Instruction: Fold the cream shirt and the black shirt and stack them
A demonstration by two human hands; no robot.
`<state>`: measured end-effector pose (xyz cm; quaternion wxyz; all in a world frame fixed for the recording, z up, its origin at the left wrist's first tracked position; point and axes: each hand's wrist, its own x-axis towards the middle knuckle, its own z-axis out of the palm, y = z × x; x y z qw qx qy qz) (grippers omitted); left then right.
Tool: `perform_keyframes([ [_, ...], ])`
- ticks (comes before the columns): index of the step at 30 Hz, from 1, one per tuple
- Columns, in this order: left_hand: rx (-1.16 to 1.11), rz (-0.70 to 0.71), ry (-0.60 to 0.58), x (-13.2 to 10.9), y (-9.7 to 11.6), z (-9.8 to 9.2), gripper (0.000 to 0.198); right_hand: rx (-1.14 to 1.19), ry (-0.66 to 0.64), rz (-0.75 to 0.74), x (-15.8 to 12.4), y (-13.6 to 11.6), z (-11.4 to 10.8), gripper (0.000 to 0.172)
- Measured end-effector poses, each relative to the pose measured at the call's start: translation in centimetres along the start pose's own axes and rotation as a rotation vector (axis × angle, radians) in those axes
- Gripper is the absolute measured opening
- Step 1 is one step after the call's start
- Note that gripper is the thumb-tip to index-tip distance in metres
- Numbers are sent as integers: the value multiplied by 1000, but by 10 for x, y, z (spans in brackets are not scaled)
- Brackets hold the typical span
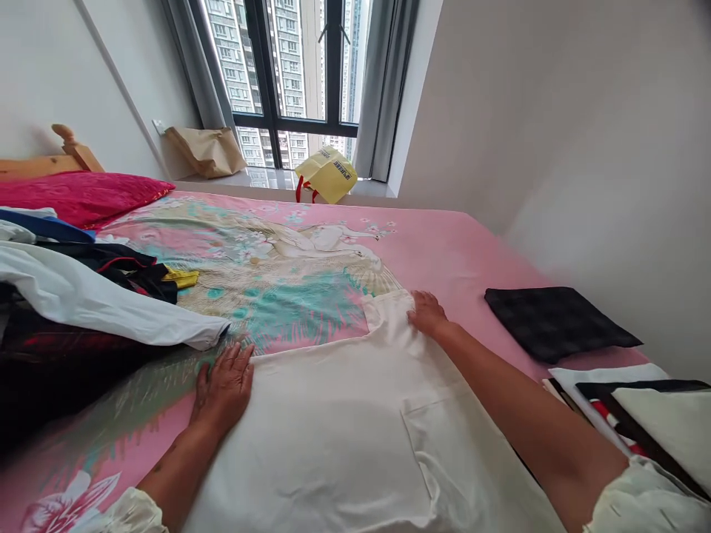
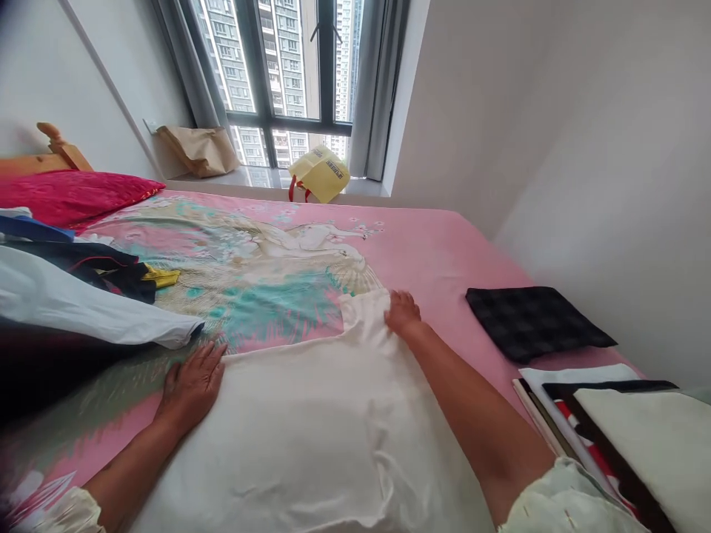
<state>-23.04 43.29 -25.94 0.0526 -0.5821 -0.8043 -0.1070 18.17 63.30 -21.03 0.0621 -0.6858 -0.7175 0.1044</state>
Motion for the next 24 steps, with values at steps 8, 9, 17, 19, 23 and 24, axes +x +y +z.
perform_keyframes([
  [8,-16,-4,5,-2,3,-3,46,219,-120,182,62,-19,11,77],
  [9,-20,-4,5,-1,2,-3,46,263,-113,171,59,-19,9,71],
  [17,-46,47,-101,22,-9,-19,46,680,-1,30,-2,5,-58,49],
  [19,-60,71,-171,29,-10,-33,39,769,20,-24,-23,14,-81,39],
  [23,-68,121,-172,17,-11,-80,20,893,98,-114,-70,30,-119,32],
  [24,-71,129,-158,8,-12,-93,20,916,117,-135,-85,34,-126,32],
])
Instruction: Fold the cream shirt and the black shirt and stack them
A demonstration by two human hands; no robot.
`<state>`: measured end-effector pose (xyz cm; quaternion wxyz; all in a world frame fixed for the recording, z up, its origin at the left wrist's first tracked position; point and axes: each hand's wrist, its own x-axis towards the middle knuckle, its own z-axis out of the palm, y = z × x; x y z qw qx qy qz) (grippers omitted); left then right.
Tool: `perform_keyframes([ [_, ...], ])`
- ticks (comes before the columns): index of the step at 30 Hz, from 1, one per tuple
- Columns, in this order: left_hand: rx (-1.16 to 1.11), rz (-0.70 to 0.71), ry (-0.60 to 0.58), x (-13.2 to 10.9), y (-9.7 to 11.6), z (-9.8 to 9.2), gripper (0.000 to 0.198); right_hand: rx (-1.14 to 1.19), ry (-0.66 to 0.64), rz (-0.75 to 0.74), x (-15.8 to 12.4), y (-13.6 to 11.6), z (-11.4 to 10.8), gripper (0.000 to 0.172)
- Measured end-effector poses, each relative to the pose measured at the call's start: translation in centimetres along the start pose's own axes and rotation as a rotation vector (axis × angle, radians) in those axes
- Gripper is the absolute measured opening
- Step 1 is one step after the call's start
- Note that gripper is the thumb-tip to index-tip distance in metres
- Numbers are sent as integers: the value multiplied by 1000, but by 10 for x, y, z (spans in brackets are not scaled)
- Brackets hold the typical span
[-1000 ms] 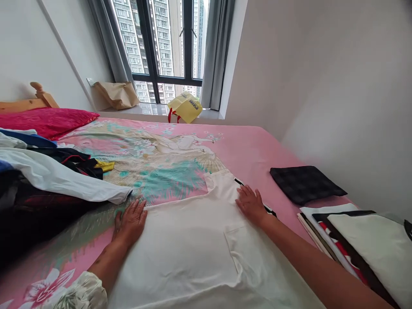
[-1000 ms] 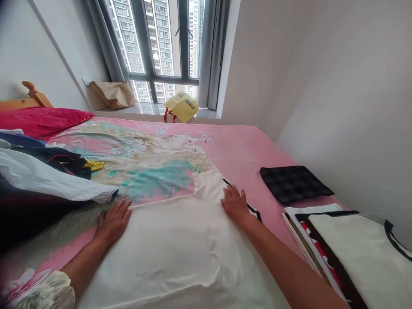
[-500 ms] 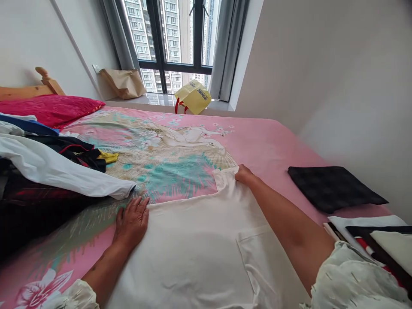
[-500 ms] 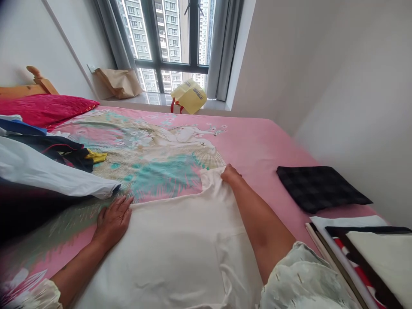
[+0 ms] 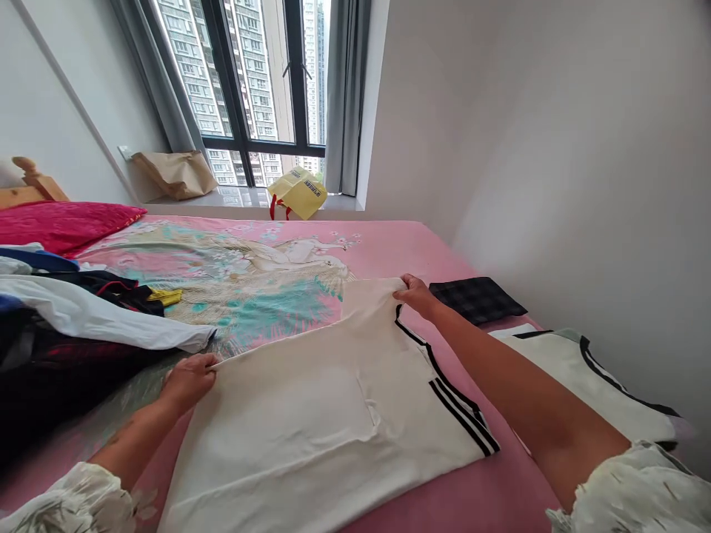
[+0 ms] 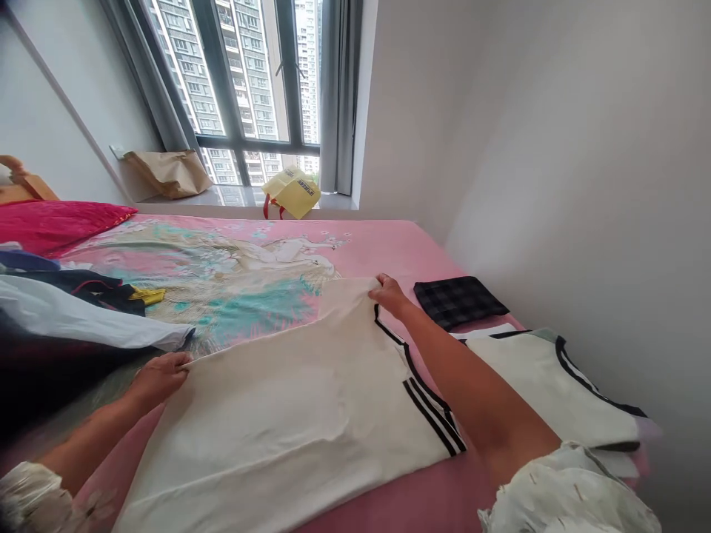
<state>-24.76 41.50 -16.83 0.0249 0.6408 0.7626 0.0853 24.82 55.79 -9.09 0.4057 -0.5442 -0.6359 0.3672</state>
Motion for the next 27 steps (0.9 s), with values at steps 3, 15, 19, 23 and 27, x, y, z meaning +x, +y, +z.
perform_keyframes([
  [3,-16,89,54,-45,4,-31,20,65,19,-70,-49,-11,-23,44],
  [15,-196,258,-8,-186,6,12,27,-393,-288,-11,-250,99,-35,34],
  [19,-300,229,-5,-189,3,9,27,-653,-161,-124,-263,101,-19,48],
  [23,-348,158,5,-189,5,4,24,-803,-120,-364,-268,75,-3,51],
  [27,-383,65,44,-192,9,5,24,-793,-214,-501,-277,58,20,53],
])
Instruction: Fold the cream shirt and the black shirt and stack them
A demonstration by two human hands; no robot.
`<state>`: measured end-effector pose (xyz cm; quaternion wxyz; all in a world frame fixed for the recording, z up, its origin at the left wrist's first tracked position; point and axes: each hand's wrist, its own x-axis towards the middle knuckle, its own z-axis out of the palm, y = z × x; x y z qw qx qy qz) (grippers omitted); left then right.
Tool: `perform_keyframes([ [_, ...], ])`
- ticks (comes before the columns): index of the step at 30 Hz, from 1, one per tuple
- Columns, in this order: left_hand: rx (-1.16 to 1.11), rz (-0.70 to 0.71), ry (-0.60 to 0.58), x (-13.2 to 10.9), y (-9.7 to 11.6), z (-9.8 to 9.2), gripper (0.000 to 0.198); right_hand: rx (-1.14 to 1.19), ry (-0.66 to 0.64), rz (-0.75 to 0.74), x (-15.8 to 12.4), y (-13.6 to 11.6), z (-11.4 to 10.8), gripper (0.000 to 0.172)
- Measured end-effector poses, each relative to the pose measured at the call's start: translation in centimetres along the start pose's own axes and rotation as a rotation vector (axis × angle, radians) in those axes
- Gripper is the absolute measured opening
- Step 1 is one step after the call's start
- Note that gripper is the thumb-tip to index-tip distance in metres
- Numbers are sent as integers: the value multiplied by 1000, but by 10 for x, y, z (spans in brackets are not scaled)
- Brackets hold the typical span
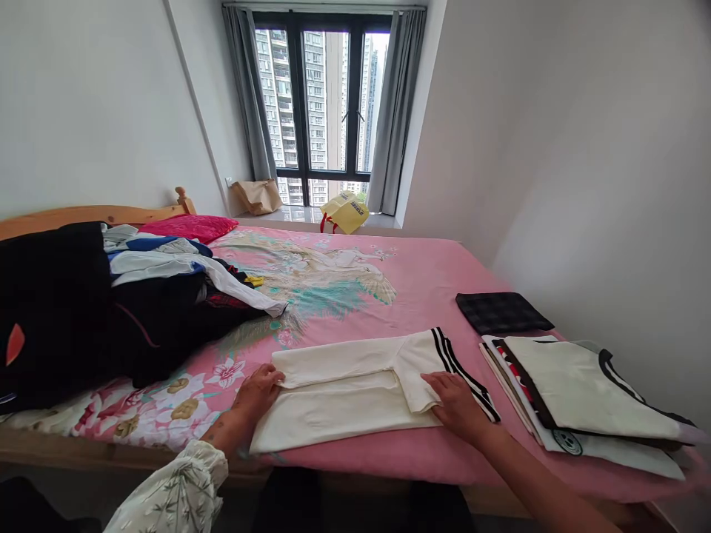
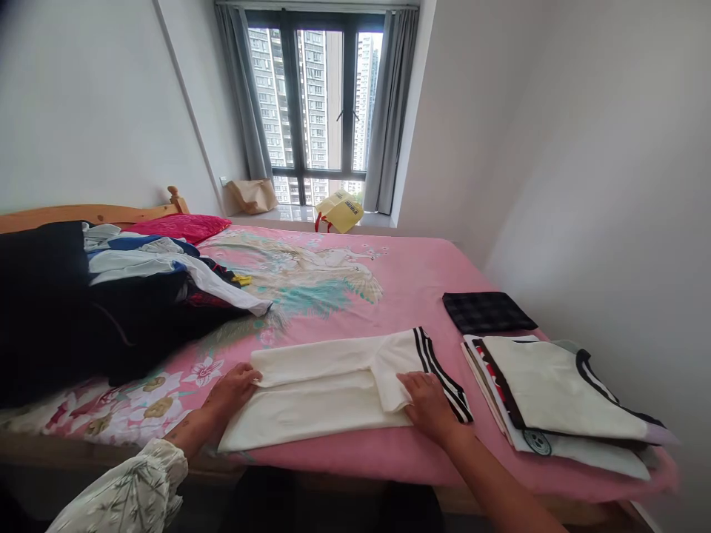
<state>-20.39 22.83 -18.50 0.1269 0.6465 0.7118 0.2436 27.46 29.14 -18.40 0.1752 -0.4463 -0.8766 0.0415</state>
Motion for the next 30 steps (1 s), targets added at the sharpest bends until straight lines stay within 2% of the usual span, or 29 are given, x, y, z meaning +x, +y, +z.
perform_keyframes([
  [2,-40,-61,34,1,3,0,23,66,-9,4,5,-4,5,45],
  [5,-137,-171,63,18,10,-3,21,250,-19,183,27,6,0,34],
  [8,-224,-207,58,51,20,-15,24,335,-3,320,65,25,-29,36],
  [10,-239,-177,65,71,25,-25,30,316,36,330,87,35,-52,35],
  [12,-226,-138,77,81,25,-33,36,253,87,298,96,37,-67,33],
  [15,-194,-72,69,67,14,-32,28,129,106,161,76,28,-60,31],
  [18,-166,-6,24,33,-4,-17,18,100,-23,43,36,16,-27,32],
  [20,-131,36,8,14,-14,-6,21,117,-89,18,13,11,-7,32],
  [22,-83,76,0,4,-22,0,28,130,-94,24,1,9,5,32],
  [27,4,135,-72,7,-31,-4,31,118,-68,40,0,12,0,30],
  [30,115,119,-43,8,-24,-8,34,88,-95,20,1,12,-5,29],
])
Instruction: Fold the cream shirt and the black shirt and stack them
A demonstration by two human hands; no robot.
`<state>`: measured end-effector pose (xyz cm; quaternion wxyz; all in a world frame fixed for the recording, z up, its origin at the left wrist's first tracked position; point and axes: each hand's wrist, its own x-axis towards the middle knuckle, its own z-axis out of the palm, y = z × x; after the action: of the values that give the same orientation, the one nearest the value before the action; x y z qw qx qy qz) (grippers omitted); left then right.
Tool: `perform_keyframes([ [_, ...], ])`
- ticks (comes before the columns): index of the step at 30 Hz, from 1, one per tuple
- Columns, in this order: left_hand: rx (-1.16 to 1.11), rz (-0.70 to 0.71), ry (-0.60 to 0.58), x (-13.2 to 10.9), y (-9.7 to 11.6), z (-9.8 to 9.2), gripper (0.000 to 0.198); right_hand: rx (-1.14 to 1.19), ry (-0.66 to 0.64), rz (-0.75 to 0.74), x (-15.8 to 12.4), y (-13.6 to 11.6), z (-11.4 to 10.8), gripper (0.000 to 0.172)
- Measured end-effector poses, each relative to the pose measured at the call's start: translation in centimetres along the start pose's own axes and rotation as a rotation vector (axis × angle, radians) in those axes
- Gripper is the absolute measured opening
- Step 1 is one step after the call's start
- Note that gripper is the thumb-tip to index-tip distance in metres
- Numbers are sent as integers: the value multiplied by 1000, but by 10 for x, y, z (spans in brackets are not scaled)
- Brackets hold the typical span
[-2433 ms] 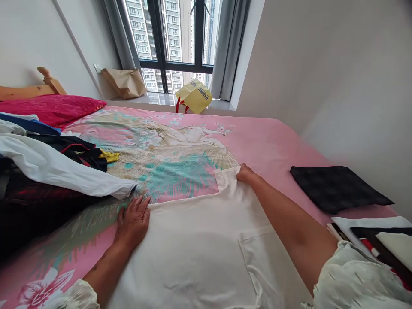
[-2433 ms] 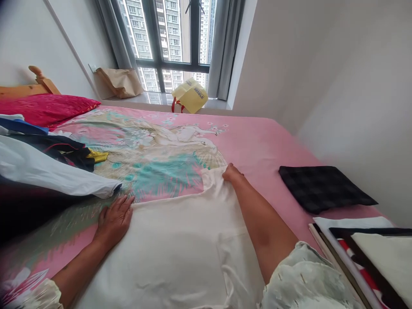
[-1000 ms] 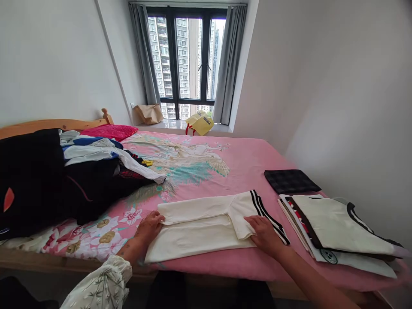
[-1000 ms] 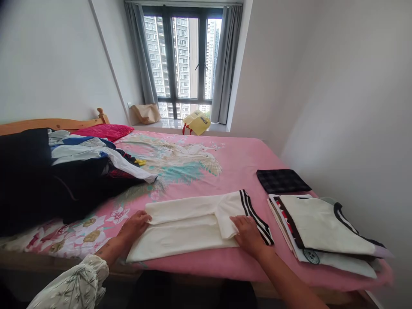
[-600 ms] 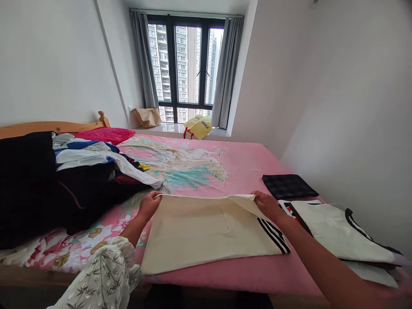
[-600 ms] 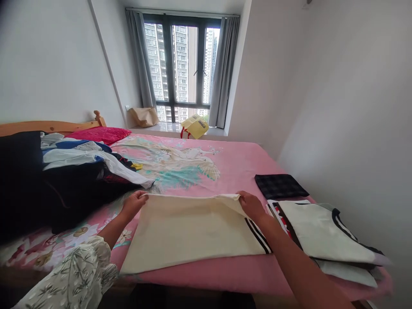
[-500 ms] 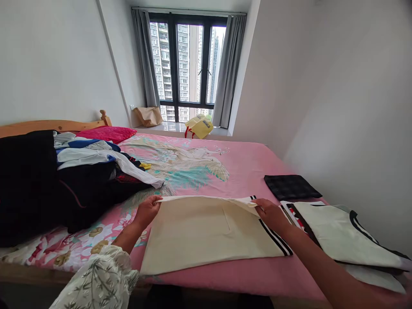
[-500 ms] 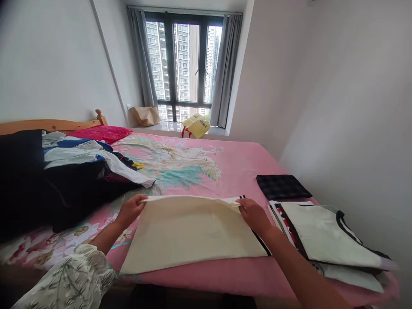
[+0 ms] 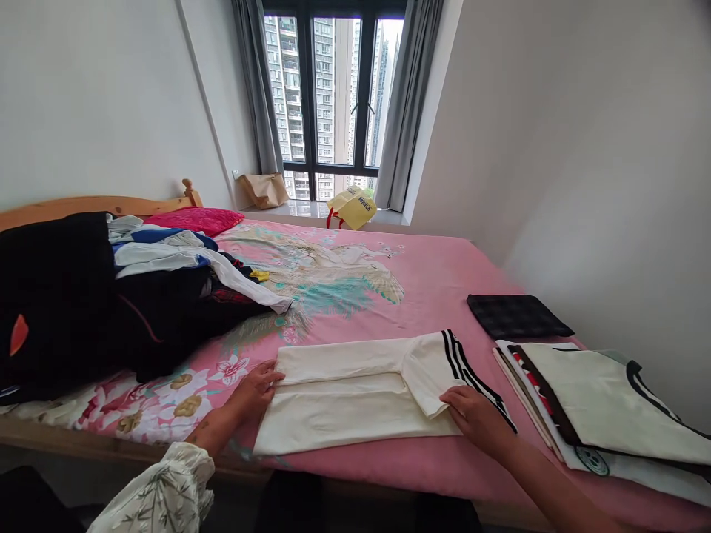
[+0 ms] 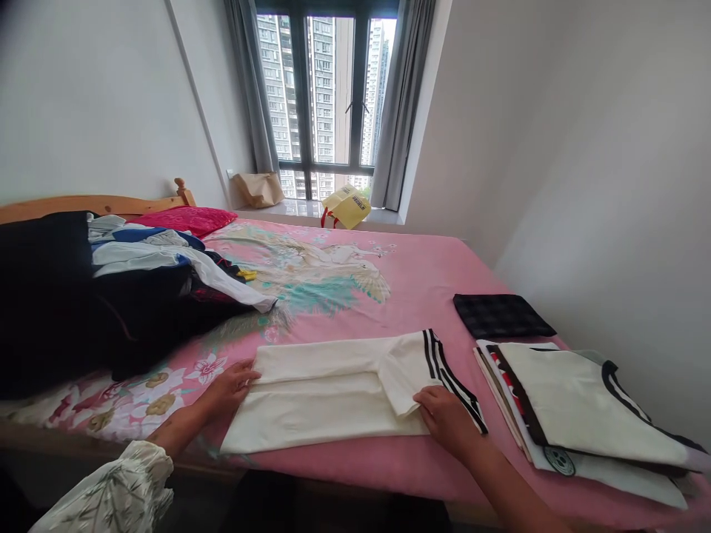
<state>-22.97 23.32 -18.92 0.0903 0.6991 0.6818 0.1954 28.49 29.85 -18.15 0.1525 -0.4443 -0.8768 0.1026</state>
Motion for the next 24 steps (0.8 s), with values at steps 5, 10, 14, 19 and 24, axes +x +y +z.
perform_keyframes([
  [5,168,82,121,-13,38,7,45,4,-12,1,-4,-2,13,31],
  [10,255,-22,-125,-30,48,31,50,-3,100,35,-12,1,30,38],
  [14,370,-106,-59,-26,53,40,49,-89,192,154,-17,3,29,46],
  [19,212,153,18,-15,115,54,49,-112,227,201,-13,-8,19,23],
  [24,23,358,-90,-1,215,104,66,-59,358,193,-6,-14,12,18],
])
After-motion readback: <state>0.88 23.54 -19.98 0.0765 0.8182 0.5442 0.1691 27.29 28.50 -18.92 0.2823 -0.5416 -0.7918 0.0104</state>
